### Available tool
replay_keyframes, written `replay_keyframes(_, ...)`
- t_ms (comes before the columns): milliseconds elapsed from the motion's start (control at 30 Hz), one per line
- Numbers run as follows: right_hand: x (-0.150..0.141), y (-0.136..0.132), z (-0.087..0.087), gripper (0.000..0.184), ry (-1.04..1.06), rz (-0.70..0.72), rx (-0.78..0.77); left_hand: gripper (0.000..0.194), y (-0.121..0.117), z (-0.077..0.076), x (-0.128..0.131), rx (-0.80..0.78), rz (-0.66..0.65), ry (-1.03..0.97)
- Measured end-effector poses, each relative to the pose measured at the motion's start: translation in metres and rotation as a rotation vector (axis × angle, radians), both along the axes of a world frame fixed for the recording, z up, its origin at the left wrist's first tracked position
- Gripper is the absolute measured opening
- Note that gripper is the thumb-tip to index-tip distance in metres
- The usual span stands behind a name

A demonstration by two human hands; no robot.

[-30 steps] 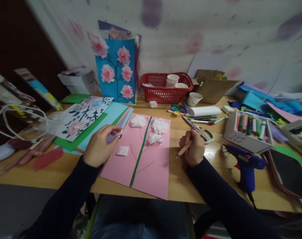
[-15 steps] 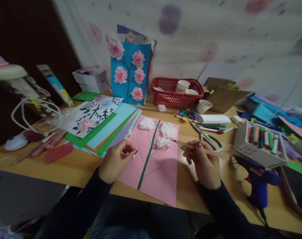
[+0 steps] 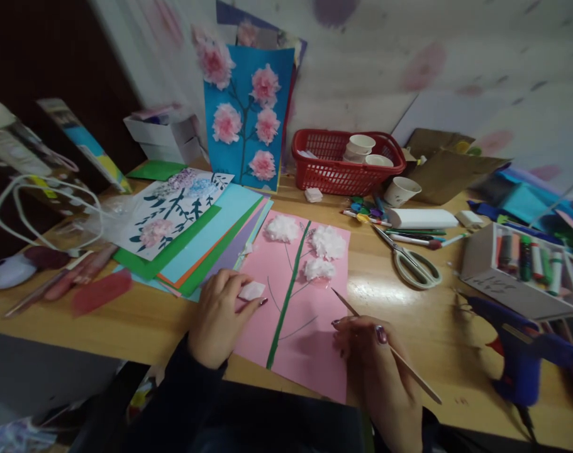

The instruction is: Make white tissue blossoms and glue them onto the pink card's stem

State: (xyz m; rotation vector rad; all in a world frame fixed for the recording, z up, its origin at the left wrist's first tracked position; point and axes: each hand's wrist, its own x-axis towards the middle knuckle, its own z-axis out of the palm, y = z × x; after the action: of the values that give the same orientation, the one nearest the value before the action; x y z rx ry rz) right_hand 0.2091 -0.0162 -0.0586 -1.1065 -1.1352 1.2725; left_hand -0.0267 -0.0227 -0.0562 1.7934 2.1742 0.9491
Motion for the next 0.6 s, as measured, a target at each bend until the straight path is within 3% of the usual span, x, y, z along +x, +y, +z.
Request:
replay_keyframes(67,0.0,0.001,-0.001,0.03,0.017,-0.004,-0.009,0.004,0.0,-0.001,-0.002,0.0,-0.01,-0.007)
replay_keyframes(133,0.0,0.001,-0.002,0.028,0.052,-0.006,-0.012,0.008,-0.001,-0.001,-0.003,0.039,-0.013,-0.052)
replay_keyframes(267,-0.003,-0.002,0.0,0.016,0.0,-0.081,0.055,0.009,-0.01,0.007,0.012,0.115,-0.016,-0.396)
replay_keyframes(333,-0.008,-0.004,0.001,0.008,-0.056,-0.074,0.084,0.011,-0.015,0.014,0.028,0.007,-0.096,-0.636)
replay_keyframes(433,-0.017,-0.005,0.002,0.02,0.017,0.031,0.057,0.014,-0.02,0.021,0.054,-0.15,-0.203,-0.905)
replay_keyframes(600,-0.022,-0.005,-0.001,0.031,0.107,0.062,0.015,0.019,-0.019,0.016,0.074,-0.201,-0.233,-1.019)
